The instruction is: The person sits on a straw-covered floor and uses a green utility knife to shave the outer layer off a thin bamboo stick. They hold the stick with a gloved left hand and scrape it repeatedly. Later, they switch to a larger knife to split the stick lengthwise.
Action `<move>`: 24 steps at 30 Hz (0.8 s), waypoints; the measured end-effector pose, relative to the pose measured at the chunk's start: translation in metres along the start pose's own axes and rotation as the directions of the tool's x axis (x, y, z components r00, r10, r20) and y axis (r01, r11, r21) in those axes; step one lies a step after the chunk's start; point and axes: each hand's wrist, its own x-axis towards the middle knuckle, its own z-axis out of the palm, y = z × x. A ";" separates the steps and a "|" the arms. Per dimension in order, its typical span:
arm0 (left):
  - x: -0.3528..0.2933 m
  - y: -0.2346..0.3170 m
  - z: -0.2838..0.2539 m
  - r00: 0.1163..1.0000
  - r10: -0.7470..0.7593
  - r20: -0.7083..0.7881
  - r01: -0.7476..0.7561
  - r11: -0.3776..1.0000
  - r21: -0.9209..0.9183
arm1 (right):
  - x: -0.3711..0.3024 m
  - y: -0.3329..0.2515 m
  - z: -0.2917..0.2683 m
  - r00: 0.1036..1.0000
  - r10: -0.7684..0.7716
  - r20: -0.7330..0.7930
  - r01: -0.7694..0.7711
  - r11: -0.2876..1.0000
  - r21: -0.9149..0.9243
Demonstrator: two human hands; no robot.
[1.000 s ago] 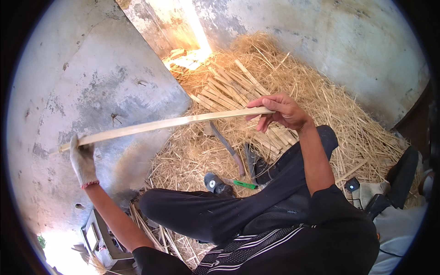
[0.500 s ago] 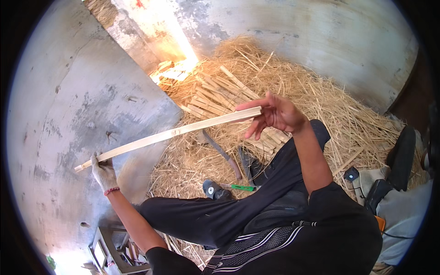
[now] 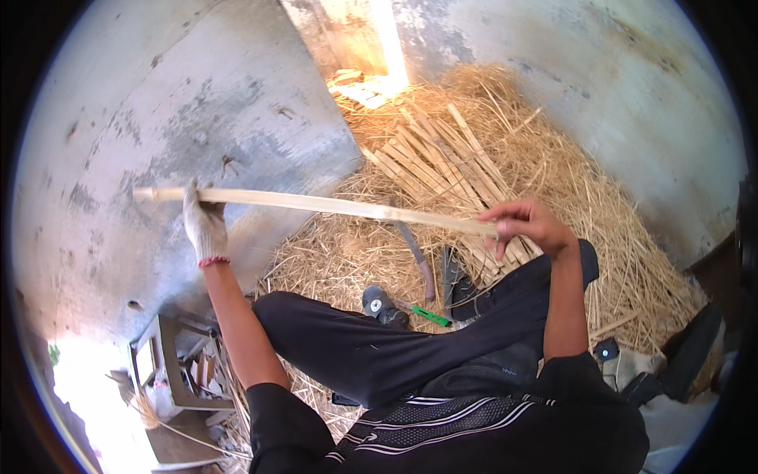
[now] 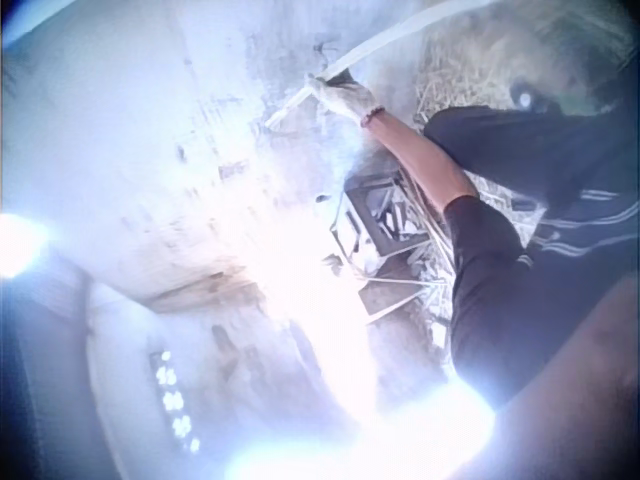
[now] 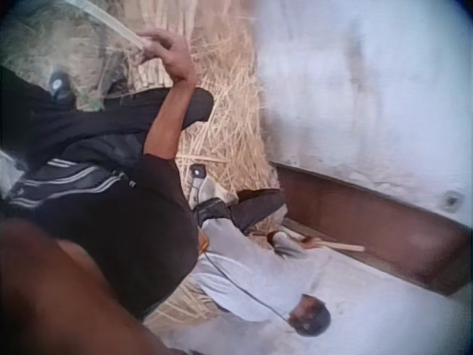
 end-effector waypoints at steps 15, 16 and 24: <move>-0.179 0.004 0.156 0.732 0.204 0.650 -0.679 0.291 0.674 | -0.003 0.038 0.136 0.959 0.268 -0.090 -0.196 0.860 0.472; -0.190 0.009 0.159 0.637 0.171 0.752 -0.771 0.151 0.619 | 0.001 0.030 0.145 0.954 0.290 -0.076 -0.210 0.826 0.523; -0.191 -0.002 0.143 0.349 0.143 0.926 -0.930 0.178 0.323 | 0.043 -0.030 0.170 0.989 0.093 0.115 -0.145 0.754 0.641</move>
